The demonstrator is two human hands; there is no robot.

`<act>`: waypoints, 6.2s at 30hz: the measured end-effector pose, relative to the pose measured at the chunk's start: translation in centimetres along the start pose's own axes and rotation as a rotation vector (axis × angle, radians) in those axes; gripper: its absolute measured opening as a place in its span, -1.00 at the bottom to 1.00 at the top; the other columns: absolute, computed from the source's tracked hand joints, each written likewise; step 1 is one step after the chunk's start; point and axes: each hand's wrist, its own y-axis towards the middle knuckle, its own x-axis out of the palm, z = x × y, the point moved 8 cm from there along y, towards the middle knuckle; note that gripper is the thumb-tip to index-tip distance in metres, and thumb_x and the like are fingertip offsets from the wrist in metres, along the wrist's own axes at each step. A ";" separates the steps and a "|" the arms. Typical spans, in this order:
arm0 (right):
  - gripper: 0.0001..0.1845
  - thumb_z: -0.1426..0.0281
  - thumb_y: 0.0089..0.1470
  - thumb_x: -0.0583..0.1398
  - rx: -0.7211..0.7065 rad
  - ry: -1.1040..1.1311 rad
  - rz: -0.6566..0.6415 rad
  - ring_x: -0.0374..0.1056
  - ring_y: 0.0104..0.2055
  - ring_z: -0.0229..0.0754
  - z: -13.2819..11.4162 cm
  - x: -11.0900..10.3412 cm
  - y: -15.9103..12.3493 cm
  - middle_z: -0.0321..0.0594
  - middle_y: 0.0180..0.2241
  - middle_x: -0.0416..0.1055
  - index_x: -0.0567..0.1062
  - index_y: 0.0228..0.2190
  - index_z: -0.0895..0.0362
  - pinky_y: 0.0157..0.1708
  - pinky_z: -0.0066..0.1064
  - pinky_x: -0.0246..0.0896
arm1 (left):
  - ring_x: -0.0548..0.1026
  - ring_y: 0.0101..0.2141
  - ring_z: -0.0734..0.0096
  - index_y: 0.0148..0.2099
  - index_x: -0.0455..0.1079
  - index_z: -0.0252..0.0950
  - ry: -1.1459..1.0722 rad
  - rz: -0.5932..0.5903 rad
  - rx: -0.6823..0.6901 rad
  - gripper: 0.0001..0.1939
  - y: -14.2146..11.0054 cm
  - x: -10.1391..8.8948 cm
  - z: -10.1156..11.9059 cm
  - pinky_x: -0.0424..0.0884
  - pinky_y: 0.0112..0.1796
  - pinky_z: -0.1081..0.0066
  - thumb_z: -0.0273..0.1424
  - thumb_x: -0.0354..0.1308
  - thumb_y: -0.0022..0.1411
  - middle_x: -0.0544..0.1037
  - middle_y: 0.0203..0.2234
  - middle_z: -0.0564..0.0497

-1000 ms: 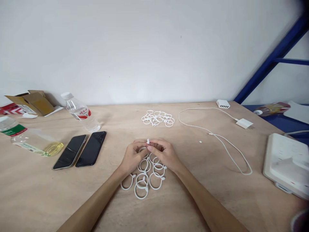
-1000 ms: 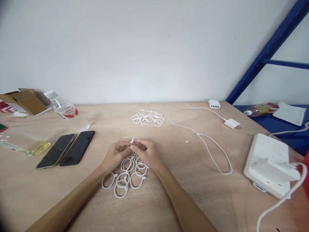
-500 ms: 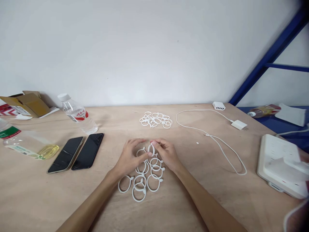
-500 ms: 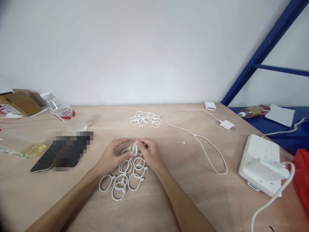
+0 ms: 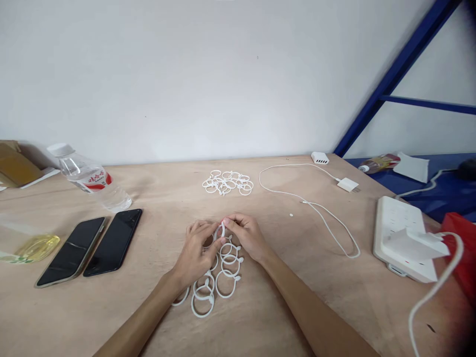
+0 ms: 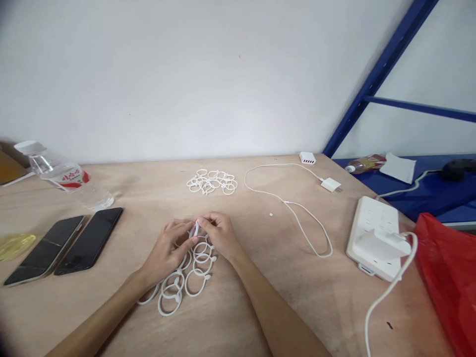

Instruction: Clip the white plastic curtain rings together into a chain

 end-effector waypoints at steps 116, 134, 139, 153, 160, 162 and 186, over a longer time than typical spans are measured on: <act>-0.82 0.46 -0.11 0.18 -0.069 -0.201 0.074 0.31 -0.50 -0.28 0.7 0.1 0.0 -0.26 -0.52 0.47 0.56 -0.40 0.16 -0.47 -0.47 0.20 | 0.42 -0.07 -0.08 0.04 0.35 -0.34 0.716 -0.266 -0.243 -0.39 12.3 -7.5 -5.1 0.34 -0.20 0.20 -0.06 0.00 0.04 0.46 -0.05 -0.28; -0.74 0.28 0.01 0.17 -0.046 -0.047 0.215 0.35 -0.39 -0.22 0.4 -1.1 0.1 -0.22 -0.45 0.47 0.53 -0.28 0.15 -0.37 -0.41 0.22 | 0.46 -0.11 0.17 -0.36 0.43 -0.30 -0.501 -0.079 -0.119 -0.69 9.0 -4.8 -1.9 0.31 -0.01 0.19 -0.13 0.13 0.08 0.56 -0.27 -0.09; -0.68 0.19 0.02 0.18 -0.049 0.189 0.233 0.30 -0.42 -0.27 0.1 -1.7 0.4 -0.25 -0.43 0.45 0.52 -0.26 0.13 -0.41 -0.45 0.20 | 0.42 -0.01 0.21 -0.32 0.47 -0.27 -0.445 -0.045 0.009 -0.76 5.4 -2.3 0.8 0.29 0.04 0.24 -0.20 0.13 0.13 0.52 -0.08 -0.09; -0.78 0.23 -0.07 0.27 -0.005 0.182 -0.022 0.43 -0.29 -0.15 -0.4 -0.2 0.0 -0.20 -0.35 0.55 0.61 -0.39 0.09 -0.23 -0.32 0.32 | 0.50 -0.23 0.27 -0.09 0.47 -0.24 -0.348 -0.026 -0.163 -0.60 2.4 -1.2 -0.2 0.41 -0.18 0.37 -0.22 0.25 0.00 0.59 -0.26 0.02; -0.84 0.31 -0.04 0.25 -0.035 0.123 -0.050 0.40 -0.36 -0.20 -1.2 -0.3 -0.1 -0.23 -0.45 0.52 0.61 -0.52 0.10 -0.29 -0.37 0.25 | 0.51 -0.31 0.29 -0.16 0.51 -0.24 -0.303 -0.013 -0.231 -0.69 1.8 -0.3 -0.7 0.41 -0.22 0.37 -0.26 0.22 0.02 0.60 -0.33 0.03; -0.83 0.30 -0.04 0.25 -0.030 0.081 -0.061 0.39 -0.38 -0.21 -0.9 -0.3 -0.1 -0.24 -0.46 0.51 0.61 -0.53 0.11 -0.31 -0.38 0.24 | 0.51 -0.33 0.30 -0.20 0.52 -0.24 -0.269 -0.037 -0.216 -0.72 1.8 -0.6 -0.4 0.40 -0.26 0.39 -0.26 0.21 0.02 0.60 -0.37 0.05; -0.87 0.39 -0.11 0.22 -0.039 -0.047 0.183 0.37 -0.29 -0.14 -0.1 -1.5 0.0 -0.21 -0.40 0.52 0.59 -0.47 0.11 -0.23 -0.35 0.23 | 0.28 -0.13 0.17 -0.27 0.39 -0.26 0.266 0.089 0.102 -0.84 5.5 -2.3 -3.0 0.20 -0.03 0.11 -0.40 -0.02 0.21 0.38 -0.25 -0.11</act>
